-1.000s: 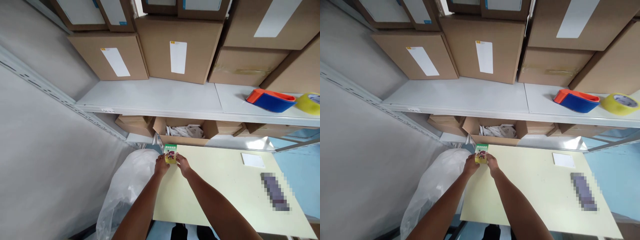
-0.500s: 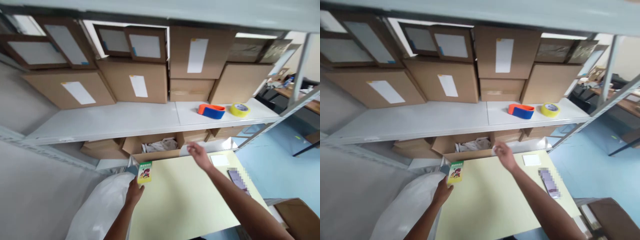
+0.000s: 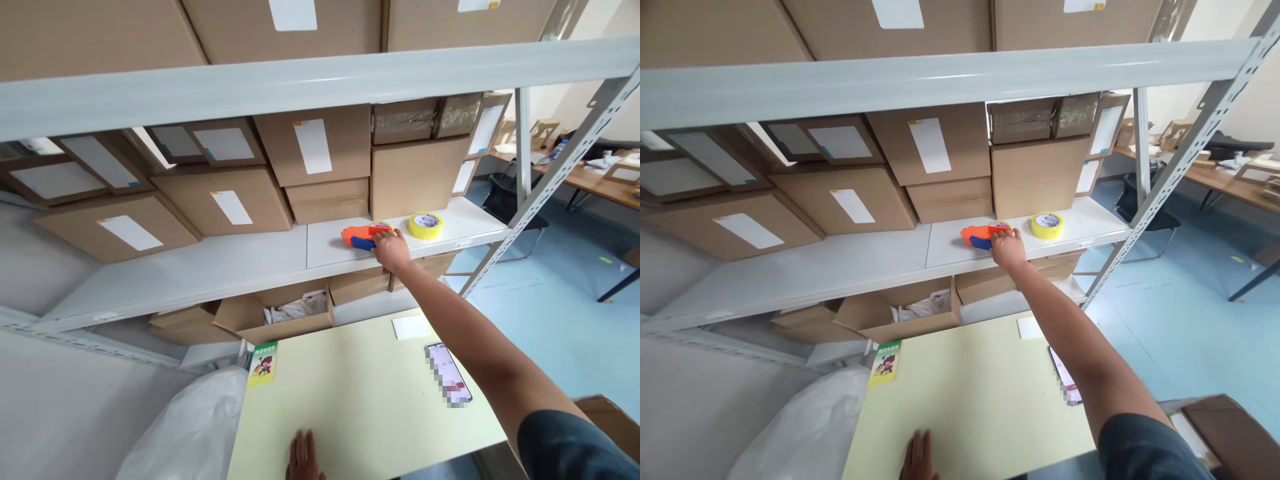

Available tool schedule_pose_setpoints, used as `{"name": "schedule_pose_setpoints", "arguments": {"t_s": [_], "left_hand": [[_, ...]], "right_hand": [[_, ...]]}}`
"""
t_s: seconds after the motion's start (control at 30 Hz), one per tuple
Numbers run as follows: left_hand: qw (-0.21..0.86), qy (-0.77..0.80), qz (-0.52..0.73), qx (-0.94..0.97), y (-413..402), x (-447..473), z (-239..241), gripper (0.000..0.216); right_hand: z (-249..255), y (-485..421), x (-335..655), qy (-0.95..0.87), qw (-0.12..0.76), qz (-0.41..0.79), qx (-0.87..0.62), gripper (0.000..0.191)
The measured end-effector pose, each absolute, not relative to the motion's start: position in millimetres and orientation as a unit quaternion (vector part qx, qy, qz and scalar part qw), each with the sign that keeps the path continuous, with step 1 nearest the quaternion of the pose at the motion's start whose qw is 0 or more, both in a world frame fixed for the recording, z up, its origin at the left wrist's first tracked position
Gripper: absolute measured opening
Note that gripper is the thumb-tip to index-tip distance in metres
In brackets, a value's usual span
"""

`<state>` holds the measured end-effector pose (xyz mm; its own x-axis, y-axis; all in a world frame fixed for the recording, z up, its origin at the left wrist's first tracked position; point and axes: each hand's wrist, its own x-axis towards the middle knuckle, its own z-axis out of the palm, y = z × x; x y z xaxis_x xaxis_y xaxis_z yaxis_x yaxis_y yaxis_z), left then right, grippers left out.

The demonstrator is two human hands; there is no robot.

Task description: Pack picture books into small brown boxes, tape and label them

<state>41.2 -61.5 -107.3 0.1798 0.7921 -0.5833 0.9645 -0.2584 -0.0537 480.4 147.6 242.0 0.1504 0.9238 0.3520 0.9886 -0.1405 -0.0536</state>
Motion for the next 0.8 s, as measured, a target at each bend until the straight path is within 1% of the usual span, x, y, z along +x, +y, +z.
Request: {"name": "schedule_pose_setpoints", "arguments": {"t_s": [0.1,0.17,0.23,0.3,0.4,0.47,0.53,0.63,0.7,0.8], "left_hand": [[0.158,0.581,-0.284,0.746,-61.6,50.8,-85.9,0.093],[0.16,0.58,-0.297,0.741,-61.3,57.2,-72.6,0.093],[0.164,0.581,-0.301,0.738,-62.3,64.0,-62.5,0.093],[0.164,0.578,-0.304,0.739,-63.7,70.1,-56.2,0.092],[0.159,0.57,-0.321,0.739,-64.2,75.6,-52.4,0.091],[0.151,0.56,-0.34,0.74,-62.7,77.1,-51.6,0.091],[0.139,0.547,-0.356,0.744,-60.4,78.0,-51.3,0.09],[0.126,0.53,-0.37,0.753,-57.4,79.3,-51.1,0.091],[0.121,0.523,-0.372,0.757,-56.5,80.0,-51.3,0.092],[0.119,0.519,-0.374,0.759,-56.0,79.7,-52.3,0.093]], "right_hand": [[223.4,95.4,473.4,-0.664,0.236,-0.177,-0.687,0.019],[200.9,50.4,462.5,-0.666,0.297,-0.194,-0.657,0.02],[167.1,2.9,446.9,-0.66,0.336,-0.184,-0.646,0.021],[122.8,-42.4,428.6,-0.646,0.351,-0.15,-0.661,0.018],[47.1,-96.7,402.7,-0.61,0.33,-0.078,-0.716,0.011],[1.3,-120.1,391.3,-0.573,0.294,-0.037,-0.764,0.01],[-33.1,-133.8,386.5,-0.538,0.256,-0.013,-0.803,0.011],[-60.6,-142.7,388.8,-0.507,0.201,0.018,-0.838,0.02],[-67.4,-145.3,391.7,-0.501,0.17,0.034,-0.848,0.026],[-70.8,-147.8,393.0,-0.505,0.136,0.039,-0.851,0.031]]}}
